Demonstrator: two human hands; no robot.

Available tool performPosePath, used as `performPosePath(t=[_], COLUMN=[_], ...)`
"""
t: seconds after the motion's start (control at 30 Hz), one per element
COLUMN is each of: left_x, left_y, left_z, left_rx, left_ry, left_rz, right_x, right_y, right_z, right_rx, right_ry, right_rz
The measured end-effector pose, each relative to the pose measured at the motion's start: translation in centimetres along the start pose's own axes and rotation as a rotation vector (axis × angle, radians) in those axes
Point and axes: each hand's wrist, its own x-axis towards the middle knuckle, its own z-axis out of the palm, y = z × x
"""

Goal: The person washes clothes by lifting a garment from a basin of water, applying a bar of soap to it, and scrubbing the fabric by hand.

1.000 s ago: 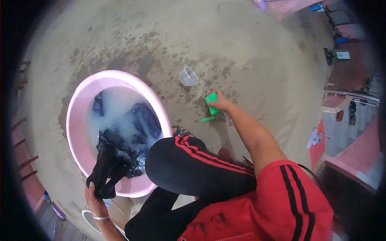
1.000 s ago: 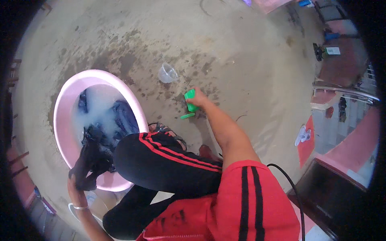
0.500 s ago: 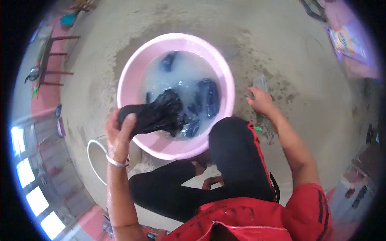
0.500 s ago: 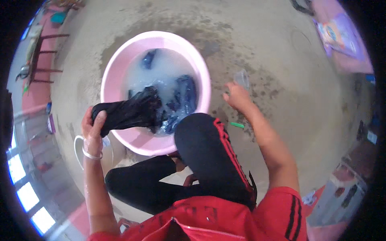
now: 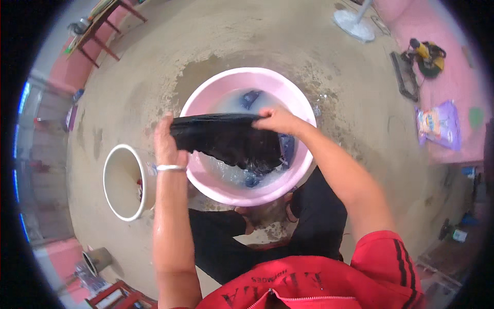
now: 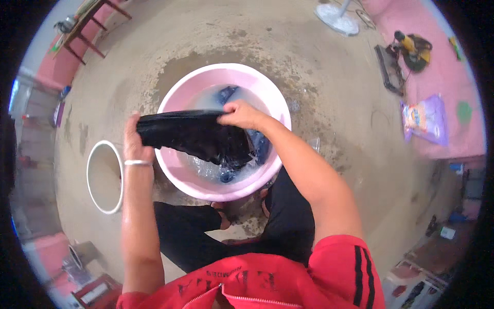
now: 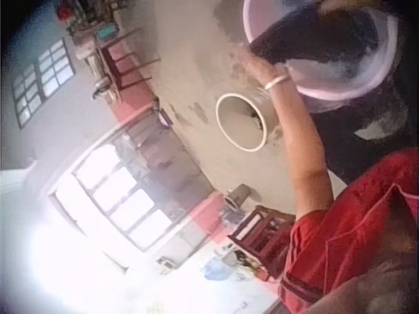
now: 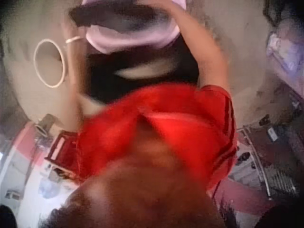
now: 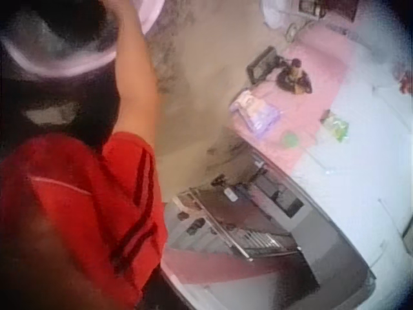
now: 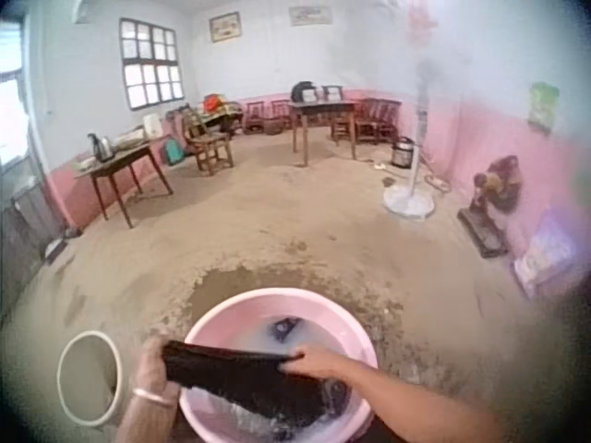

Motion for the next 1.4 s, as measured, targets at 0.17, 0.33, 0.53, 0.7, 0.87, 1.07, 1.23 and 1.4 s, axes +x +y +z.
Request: performPosePath(t=[0.17, 0.33, 0.53, 0.7, 0.87, 1.07, 1.23, 1.4], left_x=[3.5, 2.9, 1.7, 6.3, 2.7, 6.6, 9.3, 12.2], left_y=[-7.7, -11.5, -13.1, -13.2, -9.5, -4.3, -8.4, -11.2], left_z=[-1.8, -2.8, 5.0, -3.3, 3.3, -1.5, -2.3, -7.6], left_rx=[-0.209, -0.274, -0.325, -0.620, 0.061, 0.065, -0.204, -0.641], left_ry=[0.083, -0.174, -0.114, -0.615, -0.354, -0.329, -0.127, -0.620], left_rz=[-0.337, -0.296, -0.493, -0.338, -0.691, -0.294, -0.278, -0.254], right_x=[2.6, 0.5, 7.0, 5.2, 10.2, 8.2, 9.2, 7.6], right_y=[-4.1, -15.2, -3.3, -12.5, -3.2, -1.3, 2.1, -11.7], right_z=[2.3, 7.6, 2.9, 7.4, 1.4, -0.3, 0.7, 5.3], right_rx=[1.206, -0.071, -0.113, 0.089, 0.064, 0.034, 0.572, 0.231], right_ry=[0.355, 0.561, 0.825, 0.767, 0.637, -0.098, 0.463, 0.381], right_rz=[-0.218, -0.470, -0.079, -0.424, -0.039, -0.007, 0.009, -0.439])
